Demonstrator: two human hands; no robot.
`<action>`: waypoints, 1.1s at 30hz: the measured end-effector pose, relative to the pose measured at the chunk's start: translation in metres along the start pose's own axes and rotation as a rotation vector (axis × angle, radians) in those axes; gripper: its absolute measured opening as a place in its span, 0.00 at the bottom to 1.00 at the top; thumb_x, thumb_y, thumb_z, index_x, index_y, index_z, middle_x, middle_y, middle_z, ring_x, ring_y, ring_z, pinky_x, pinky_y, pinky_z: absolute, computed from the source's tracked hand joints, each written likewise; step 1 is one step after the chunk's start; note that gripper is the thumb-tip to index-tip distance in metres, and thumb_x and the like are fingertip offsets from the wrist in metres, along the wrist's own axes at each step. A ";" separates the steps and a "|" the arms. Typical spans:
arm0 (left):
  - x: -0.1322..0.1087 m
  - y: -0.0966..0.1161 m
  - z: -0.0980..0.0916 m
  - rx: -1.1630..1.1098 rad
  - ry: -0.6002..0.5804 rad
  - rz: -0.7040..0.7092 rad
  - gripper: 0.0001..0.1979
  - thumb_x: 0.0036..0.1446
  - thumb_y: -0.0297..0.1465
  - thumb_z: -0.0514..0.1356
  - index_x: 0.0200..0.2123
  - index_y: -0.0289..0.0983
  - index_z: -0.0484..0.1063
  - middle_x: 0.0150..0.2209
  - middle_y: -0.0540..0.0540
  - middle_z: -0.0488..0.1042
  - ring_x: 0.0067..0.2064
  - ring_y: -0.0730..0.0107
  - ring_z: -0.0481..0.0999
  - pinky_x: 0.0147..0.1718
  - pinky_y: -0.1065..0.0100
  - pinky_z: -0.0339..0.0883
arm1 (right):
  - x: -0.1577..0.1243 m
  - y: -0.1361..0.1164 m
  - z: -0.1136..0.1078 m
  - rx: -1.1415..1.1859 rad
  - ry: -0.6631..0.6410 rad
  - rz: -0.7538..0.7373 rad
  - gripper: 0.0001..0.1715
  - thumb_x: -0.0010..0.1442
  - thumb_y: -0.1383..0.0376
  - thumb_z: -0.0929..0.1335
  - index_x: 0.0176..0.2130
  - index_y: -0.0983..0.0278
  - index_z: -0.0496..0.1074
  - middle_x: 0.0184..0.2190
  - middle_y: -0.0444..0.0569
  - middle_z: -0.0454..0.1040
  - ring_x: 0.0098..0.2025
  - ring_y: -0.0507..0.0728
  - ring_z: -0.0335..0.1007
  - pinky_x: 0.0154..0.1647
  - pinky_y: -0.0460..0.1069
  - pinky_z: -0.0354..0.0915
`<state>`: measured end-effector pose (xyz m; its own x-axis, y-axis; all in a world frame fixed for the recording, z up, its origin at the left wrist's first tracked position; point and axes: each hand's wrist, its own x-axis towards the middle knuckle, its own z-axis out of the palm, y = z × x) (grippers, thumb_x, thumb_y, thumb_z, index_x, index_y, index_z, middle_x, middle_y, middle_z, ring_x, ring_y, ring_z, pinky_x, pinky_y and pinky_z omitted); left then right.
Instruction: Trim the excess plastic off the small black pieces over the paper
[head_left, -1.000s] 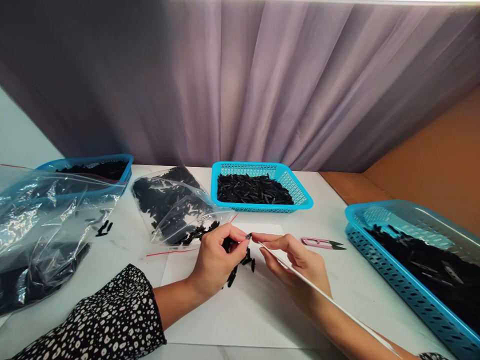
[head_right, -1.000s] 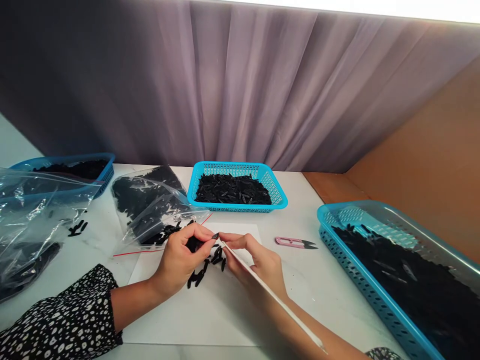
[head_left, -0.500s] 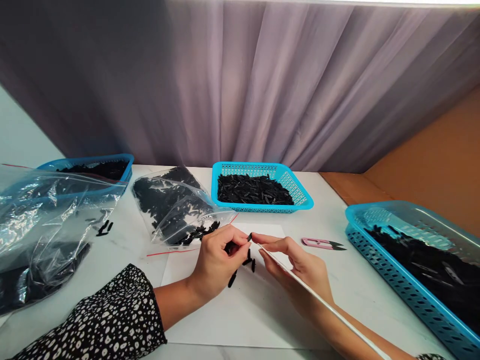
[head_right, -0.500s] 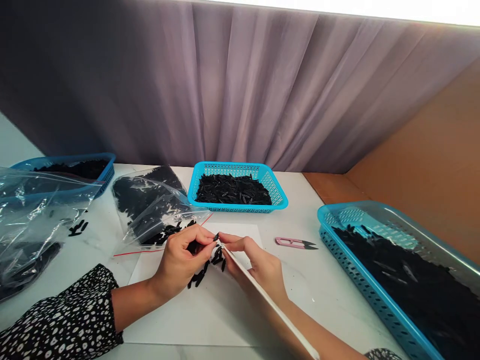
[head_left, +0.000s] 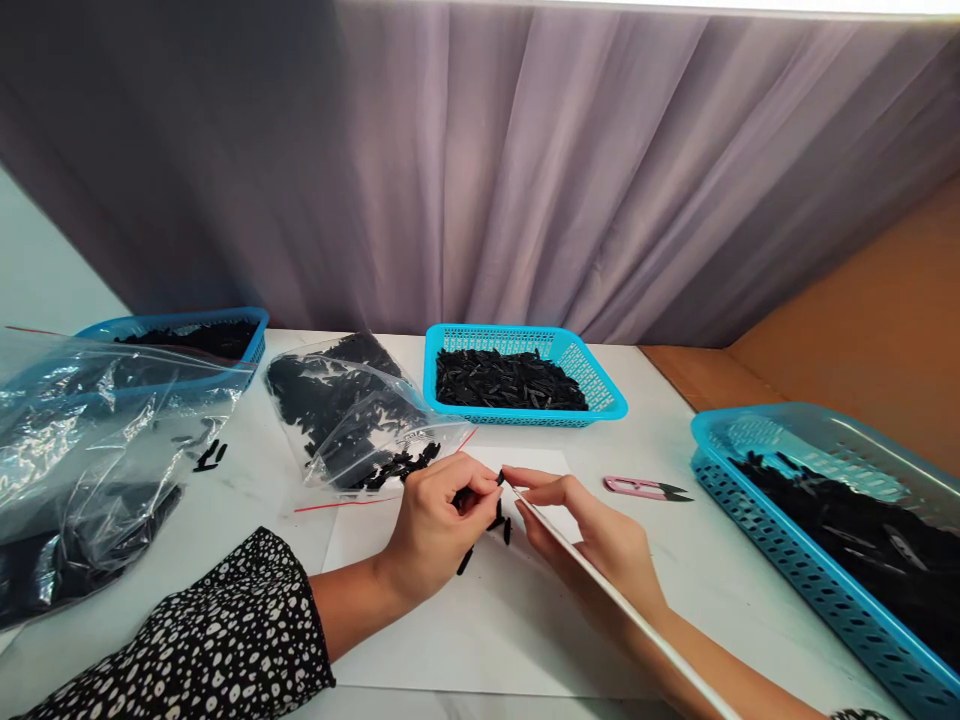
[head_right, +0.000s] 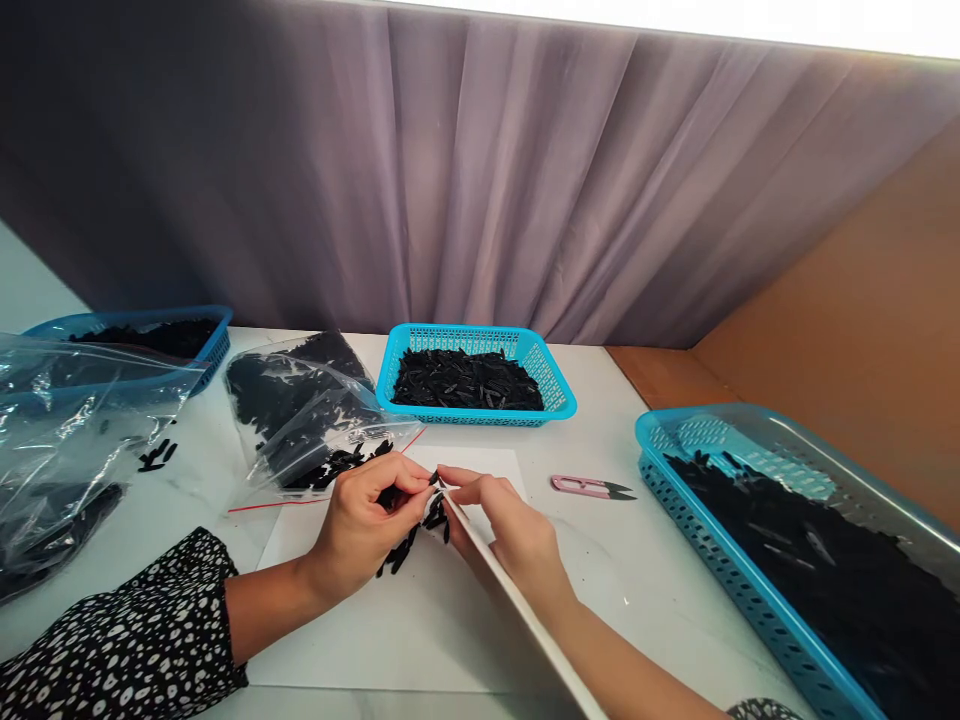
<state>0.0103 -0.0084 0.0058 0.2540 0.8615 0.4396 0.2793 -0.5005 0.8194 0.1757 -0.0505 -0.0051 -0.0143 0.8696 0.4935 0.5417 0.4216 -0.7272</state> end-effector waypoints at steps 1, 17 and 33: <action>0.000 0.000 0.000 -0.007 0.000 -0.008 0.10 0.53 0.23 0.60 0.22 0.39 0.68 0.26 0.48 0.76 0.31 0.68 0.75 0.30 0.68 0.66 | 0.000 0.001 0.000 -0.027 -0.006 -0.051 0.03 0.63 0.65 0.66 0.36 0.57 0.68 0.44 0.50 0.81 0.40 0.58 0.79 0.40 0.52 0.74; 0.001 0.000 0.001 -0.121 0.018 -0.163 0.08 0.52 0.26 0.62 0.23 0.38 0.68 0.27 0.49 0.76 0.32 0.68 0.74 0.32 0.68 0.66 | 0.002 -0.004 -0.004 -0.083 0.072 -0.110 0.07 0.66 0.66 0.64 0.38 0.56 0.70 0.43 0.48 0.81 0.38 0.57 0.77 0.40 0.52 0.73; 0.000 0.002 -0.001 -0.041 -0.003 -0.171 0.03 0.54 0.27 0.60 0.29 0.38 0.67 0.26 0.52 0.72 0.29 0.72 0.71 0.30 0.71 0.64 | 0.007 0.006 -0.005 -0.093 0.033 -0.420 0.08 0.62 0.73 0.66 0.37 0.59 0.67 0.44 0.51 0.81 0.41 0.60 0.79 0.37 0.54 0.66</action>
<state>0.0100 -0.0092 0.0084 0.2088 0.9334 0.2919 0.2803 -0.3430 0.8965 0.1830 -0.0432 -0.0034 -0.2232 0.6182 0.7537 0.5681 0.7108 -0.4148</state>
